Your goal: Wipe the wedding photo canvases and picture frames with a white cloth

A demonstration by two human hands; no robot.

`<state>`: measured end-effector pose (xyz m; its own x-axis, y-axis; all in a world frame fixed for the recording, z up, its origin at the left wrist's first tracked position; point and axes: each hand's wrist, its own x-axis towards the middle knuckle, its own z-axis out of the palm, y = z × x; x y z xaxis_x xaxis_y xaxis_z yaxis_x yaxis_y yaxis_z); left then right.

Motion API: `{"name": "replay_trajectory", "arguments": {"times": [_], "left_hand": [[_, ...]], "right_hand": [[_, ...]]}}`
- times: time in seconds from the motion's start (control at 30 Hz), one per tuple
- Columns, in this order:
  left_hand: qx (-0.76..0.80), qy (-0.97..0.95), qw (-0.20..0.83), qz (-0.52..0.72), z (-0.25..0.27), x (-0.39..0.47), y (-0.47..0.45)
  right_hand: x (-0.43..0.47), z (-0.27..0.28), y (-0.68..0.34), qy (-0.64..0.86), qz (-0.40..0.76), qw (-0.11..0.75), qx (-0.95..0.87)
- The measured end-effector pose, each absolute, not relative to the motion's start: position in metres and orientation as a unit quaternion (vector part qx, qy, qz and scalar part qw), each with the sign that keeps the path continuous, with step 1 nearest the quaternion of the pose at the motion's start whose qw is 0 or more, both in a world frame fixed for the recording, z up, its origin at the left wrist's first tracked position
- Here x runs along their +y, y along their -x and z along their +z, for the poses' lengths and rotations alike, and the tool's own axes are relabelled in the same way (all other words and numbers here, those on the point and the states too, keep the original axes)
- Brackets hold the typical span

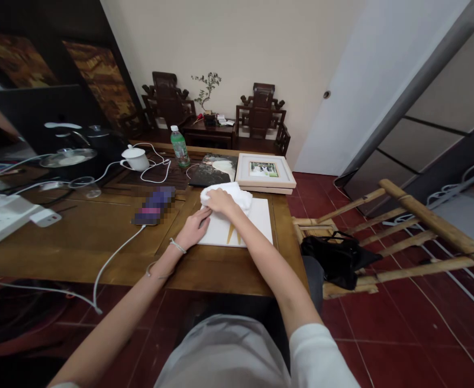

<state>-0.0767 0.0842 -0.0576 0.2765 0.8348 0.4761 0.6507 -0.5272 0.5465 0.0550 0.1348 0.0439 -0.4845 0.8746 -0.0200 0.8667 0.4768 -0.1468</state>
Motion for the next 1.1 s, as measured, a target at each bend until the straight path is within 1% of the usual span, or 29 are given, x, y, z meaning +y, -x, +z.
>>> {"name": "replay_trajectory", "arguments": {"times": [0.17,0.3,0.5,0.6,0.7,0.83,0.97,1.1], "left_hand": [[0.47,-0.787,0.119,0.381,-0.064,0.087,0.076],[0.468,-0.786,0.115,0.386,-0.066,0.087,0.076],[0.476,-0.779,0.119,0.39,-0.069,0.087,0.075],[0.477,-0.778,0.122,0.39,-0.07,0.087,0.075],[0.475,-0.778,0.13,0.39,-0.07,0.087,0.075],[0.476,-0.778,0.135,0.388,-0.069,0.087,0.076],[0.475,-0.779,0.136,0.387,-0.068,0.087,0.076],[0.475,-0.779,0.141,0.385,-0.068,0.087,0.078]], "right_hand": [[0.139,0.054,-0.117,0.542,0.061,0.024,-0.838],[0.12,0.047,-0.166,0.557,0.045,0.036,-0.828],[0.03,0.022,-0.186,0.539,0.045,0.054,-0.839],[-0.018,0.014,-0.187,0.488,0.044,0.081,-0.868],[-0.041,0.012,-0.19,0.461,0.049,0.08,-0.882],[-0.023,0.013,-0.19,0.483,0.029,0.072,-0.872],[0.028,0.016,-0.186,0.524,-0.015,0.047,-0.85],[0.074,0.016,-0.184,0.536,-0.03,0.04,-0.843]]}}
